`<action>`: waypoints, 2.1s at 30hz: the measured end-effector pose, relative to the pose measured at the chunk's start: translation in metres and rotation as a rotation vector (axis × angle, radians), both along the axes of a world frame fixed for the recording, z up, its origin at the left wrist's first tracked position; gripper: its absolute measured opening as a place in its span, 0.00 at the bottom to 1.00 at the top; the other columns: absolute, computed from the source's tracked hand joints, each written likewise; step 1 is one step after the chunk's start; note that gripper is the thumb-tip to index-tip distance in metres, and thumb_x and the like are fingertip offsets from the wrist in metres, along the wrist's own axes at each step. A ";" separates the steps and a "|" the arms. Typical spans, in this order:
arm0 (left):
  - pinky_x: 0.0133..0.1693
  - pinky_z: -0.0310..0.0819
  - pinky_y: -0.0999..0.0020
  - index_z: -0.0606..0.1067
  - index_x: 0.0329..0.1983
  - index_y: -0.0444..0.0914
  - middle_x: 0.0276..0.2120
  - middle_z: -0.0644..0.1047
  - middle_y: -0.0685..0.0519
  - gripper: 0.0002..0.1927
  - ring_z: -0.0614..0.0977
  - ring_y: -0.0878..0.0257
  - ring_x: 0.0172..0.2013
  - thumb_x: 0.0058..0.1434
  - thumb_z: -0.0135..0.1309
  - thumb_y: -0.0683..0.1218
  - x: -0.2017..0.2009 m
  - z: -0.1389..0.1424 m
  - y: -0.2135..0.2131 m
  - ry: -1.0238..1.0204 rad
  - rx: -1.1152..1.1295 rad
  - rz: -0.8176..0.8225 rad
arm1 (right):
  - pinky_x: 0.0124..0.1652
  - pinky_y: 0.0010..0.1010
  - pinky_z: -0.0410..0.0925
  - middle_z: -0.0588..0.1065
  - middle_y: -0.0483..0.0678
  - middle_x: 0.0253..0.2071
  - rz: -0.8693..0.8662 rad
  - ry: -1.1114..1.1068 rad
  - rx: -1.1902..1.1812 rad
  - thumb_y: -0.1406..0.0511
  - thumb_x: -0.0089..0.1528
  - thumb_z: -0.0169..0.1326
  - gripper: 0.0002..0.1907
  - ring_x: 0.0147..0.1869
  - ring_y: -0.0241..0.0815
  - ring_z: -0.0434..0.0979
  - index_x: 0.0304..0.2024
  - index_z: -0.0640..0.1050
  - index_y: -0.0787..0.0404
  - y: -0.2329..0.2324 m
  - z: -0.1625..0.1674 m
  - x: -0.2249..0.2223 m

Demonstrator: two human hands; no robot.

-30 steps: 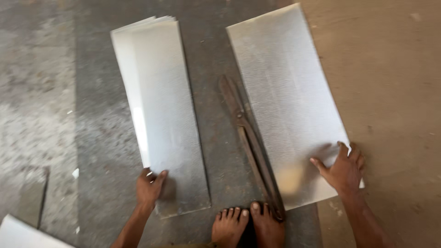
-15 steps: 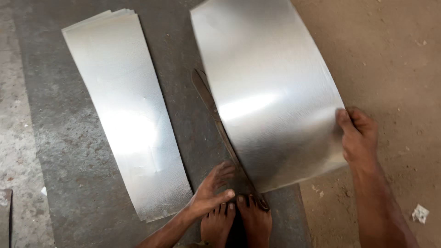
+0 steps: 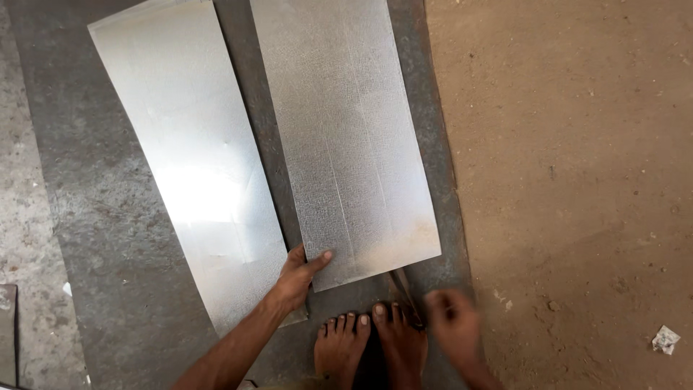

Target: The person stands on a concrete floor cutting thin metal sheets into long strips using large hand snips. They align each sheet, make repeated snips along its length, and stack the finished strips in piles beside the work area.

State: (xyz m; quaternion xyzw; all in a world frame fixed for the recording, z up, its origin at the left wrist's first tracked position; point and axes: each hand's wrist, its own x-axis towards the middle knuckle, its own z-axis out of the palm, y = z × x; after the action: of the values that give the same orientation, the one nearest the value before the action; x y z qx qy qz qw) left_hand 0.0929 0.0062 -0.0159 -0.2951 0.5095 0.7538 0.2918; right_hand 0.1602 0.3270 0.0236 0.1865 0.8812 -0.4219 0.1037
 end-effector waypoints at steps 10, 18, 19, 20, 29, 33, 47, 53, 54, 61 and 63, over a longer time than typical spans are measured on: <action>0.62 0.68 0.55 0.73 0.57 0.38 0.51 0.81 0.49 0.20 0.79 0.59 0.55 0.62 0.59 0.46 -0.092 0.003 0.008 0.232 0.030 0.058 | 0.42 0.43 0.76 0.79 0.57 0.38 0.359 -0.365 0.308 0.58 0.58 0.60 0.34 0.40 0.57 0.83 0.63 0.64 0.62 -0.021 -0.008 -0.026; 0.59 0.74 0.57 0.72 0.56 0.37 0.48 0.81 0.50 0.19 0.81 0.61 0.51 0.64 0.57 0.47 -0.133 -0.017 0.013 0.144 0.117 0.228 | 0.50 0.47 0.70 0.78 0.59 0.43 0.406 -0.576 0.400 0.56 0.65 0.49 0.22 0.47 0.57 0.79 0.55 0.71 0.63 -0.010 0.019 0.017; 0.59 0.73 0.58 0.72 0.56 0.37 0.48 0.81 0.50 0.19 0.81 0.61 0.52 0.64 0.57 0.46 -0.134 -0.022 0.014 0.166 0.100 0.222 | 0.53 0.47 0.68 0.77 0.59 0.47 0.436 -0.513 0.447 0.55 0.66 0.45 0.21 0.51 0.58 0.77 0.55 0.72 0.63 -0.032 0.005 0.026; 0.59 0.73 0.59 0.72 0.57 0.37 0.49 0.81 0.51 0.18 0.80 0.61 0.53 0.65 0.57 0.46 -0.135 -0.027 0.015 0.191 0.081 0.219 | 0.56 0.48 0.65 0.76 0.59 0.50 0.470 -0.446 0.493 0.55 0.68 0.42 0.22 0.55 0.59 0.75 0.55 0.73 0.64 -0.053 -0.008 0.033; 0.19 0.57 0.71 0.75 0.44 0.37 0.21 0.74 0.59 0.07 0.65 0.71 0.16 0.67 0.59 0.44 -0.116 -0.043 0.027 0.119 -0.053 0.164 | 0.60 0.48 0.64 0.73 0.57 0.54 0.512 -0.631 0.224 0.57 0.70 0.38 0.21 0.59 0.55 0.71 0.59 0.72 0.58 -0.018 0.019 0.045; 0.18 0.56 0.72 0.74 0.46 0.41 0.21 0.73 0.61 0.08 0.66 0.72 0.17 0.65 0.58 0.45 -0.114 -0.032 0.032 0.134 -0.032 0.167 | 0.56 0.45 0.67 0.73 0.57 0.47 -0.067 -1.104 -0.408 0.54 0.69 0.45 0.23 0.52 0.52 0.71 0.62 0.70 0.56 0.086 0.018 0.102; 0.20 0.61 0.74 0.72 0.43 0.39 0.24 0.74 0.59 0.08 0.66 0.73 0.19 0.65 0.60 0.43 -0.113 -0.038 0.032 0.122 -0.052 0.182 | 0.68 0.47 0.59 0.68 0.54 0.62 0.097 -0.871 -0.400 0.54 0.67 0.45 0.26 0.71 0.54 0.65 0.64 0.71 0.57 0.103 -0.024 0.144; 0.20 0.62 0.75 0.73 0.45 0.40 0.24 0.74 0.59 0.09 0.66 0.74 0.20 0.65 0.59 0.43 -0.113 -0.034 0.032 0.109 -0.067 0.177 | 0.69 0.47 0.57 0.69 0.53 0.65 0.138 -0.915 -0.299 0.49 0.66 0.42 0.29 0.74 0.53 0.64 0.65 0.69 0.55 0.099 -0.018 0.138; 0.22 0.64 0.76 0.73 0.46 0.39 0.25 0.75 0.59 0.09 0.69 0.74 0.21 0.65 0.59 0.43 -0.113 -0.034 0.032 0.101 -0.063 0.183 | 0.69 0.47 0.58 0.69 0.53 0.65 0.154 -0.913 -0.285 0.48 0.66 0.42 0.30 0.74 0.54 0.65 0.66 0.68 0.55 0.100 -0.019 0.139; 0.18 0.58 0.73 0.72 0.47 0.38 0.23 0.73 0.57 0.10 0.65 0.73 0.17 0.64 0.59 0.43 -0.114 -0.035 0.033 0.126 -0.066 0.164 | 0.67 0.51 0.60 0.68 0.58 0.61 0.040 -0.907 -0.343 0.52 0.67 0.45 0.27 0.69 0.59 0.66 0.64 0.69 0.56 0.114 -0.046 0.164; 0.17 0.58 0.73 0.72 0.46 0.38 0.23 0.73 0.57 0.10 0.65 0.72 0.17 0.64 0.59 0.43 -0.114 -0.035 0.034 0.130 -0.065 0.166 | 0.63 0.60 0.63 0.66 0.71 0.54 -0.060 -0.877 -0.478 0.55 0.69 0.48 0.25 0.61 0.73 0.65 0.63 0.68 0.63 0.117 -0.055 0.170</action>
State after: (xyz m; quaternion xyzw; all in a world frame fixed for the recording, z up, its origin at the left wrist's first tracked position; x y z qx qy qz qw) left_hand -0.0214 0.0398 -0.0509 -0.2961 0.5254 0.7759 0.1850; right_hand 0.3301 0.4443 -0.0312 0.3426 0.6274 -0.4969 0.4920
